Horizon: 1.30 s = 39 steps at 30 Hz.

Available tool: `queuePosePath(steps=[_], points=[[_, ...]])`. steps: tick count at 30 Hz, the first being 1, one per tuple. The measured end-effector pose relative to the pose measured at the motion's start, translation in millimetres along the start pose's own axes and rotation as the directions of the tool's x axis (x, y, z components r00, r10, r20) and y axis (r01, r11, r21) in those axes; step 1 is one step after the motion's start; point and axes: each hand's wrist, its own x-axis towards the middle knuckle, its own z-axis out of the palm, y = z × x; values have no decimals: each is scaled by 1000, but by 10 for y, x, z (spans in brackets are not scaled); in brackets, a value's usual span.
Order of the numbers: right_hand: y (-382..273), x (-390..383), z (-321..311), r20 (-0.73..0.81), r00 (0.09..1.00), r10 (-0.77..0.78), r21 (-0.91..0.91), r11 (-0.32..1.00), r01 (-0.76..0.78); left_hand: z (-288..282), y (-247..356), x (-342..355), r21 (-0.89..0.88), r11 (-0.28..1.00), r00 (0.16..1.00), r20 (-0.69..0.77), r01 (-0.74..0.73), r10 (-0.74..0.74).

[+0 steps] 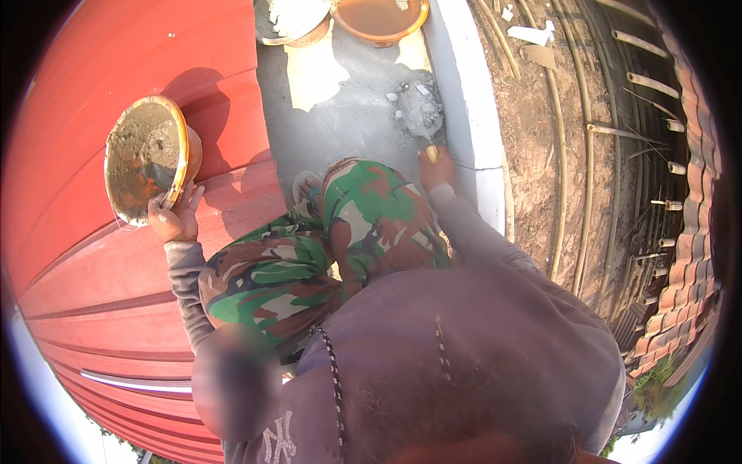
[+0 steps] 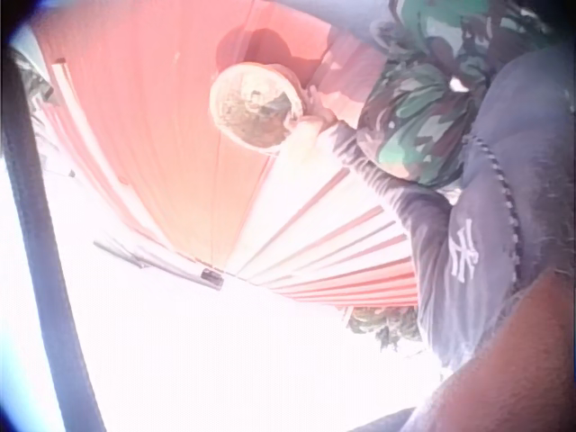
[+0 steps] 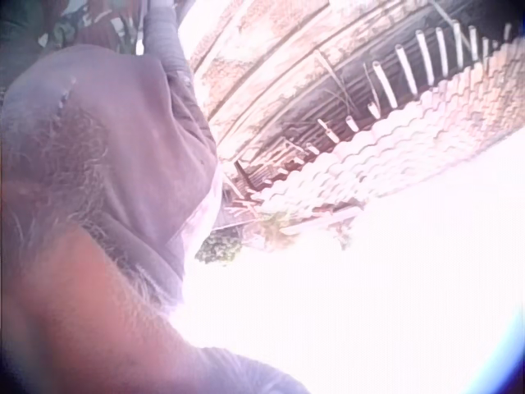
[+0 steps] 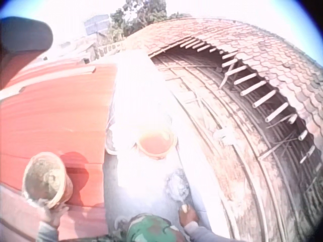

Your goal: The person applies cement onto a white roof ledge from a bucket using a trowel and then picks up a wooden pole.

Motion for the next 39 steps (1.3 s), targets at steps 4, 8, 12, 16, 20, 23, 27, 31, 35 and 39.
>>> queuePosePath(steps=[4,8,12,16,20,23,27,31,35,39], points=[[-567,-19,-351,15,982,-190,45,981,189,23,-42,76,-6,1000,998,-63,6,-6],[-1180,48,-541,79,929,-363,145,926,349,-41,-90,157,1,1000,999,-39,-3,3],[-2245,219,-572,322,867,-380,360,896,259,-92,-39,79,-9,999,998,-53,-38,38],[-3296,460,-456,565,705,-429,669,738,-88,-210,-57,165,1,999,998,-34,-48,48],[-3574,1572,219,621,651,-437,769,499,-399,1,-124,212,15,1000,1000,16,-17,17],[-3360,1420,414,659,541,-523,748,533,-395,-44,-77,162,25,1000,1000,-13,11,-10],[-2351,503,221,628,600,-497,677,728,-106,13,-6,9,35,999,999,-44,-28,30],[-714,134,607,610,715,-341,381,918,112,72,-22,-18,38,999,999,-44,-21,23],[-21,203,994,309,906,-290,265,941,211,93,-23,2,68,998,1000,-27,-8,10],[116,321,1044,46,998,39,411,910,-54,81,-13,-15,87,996,1000,21,-12,10]])
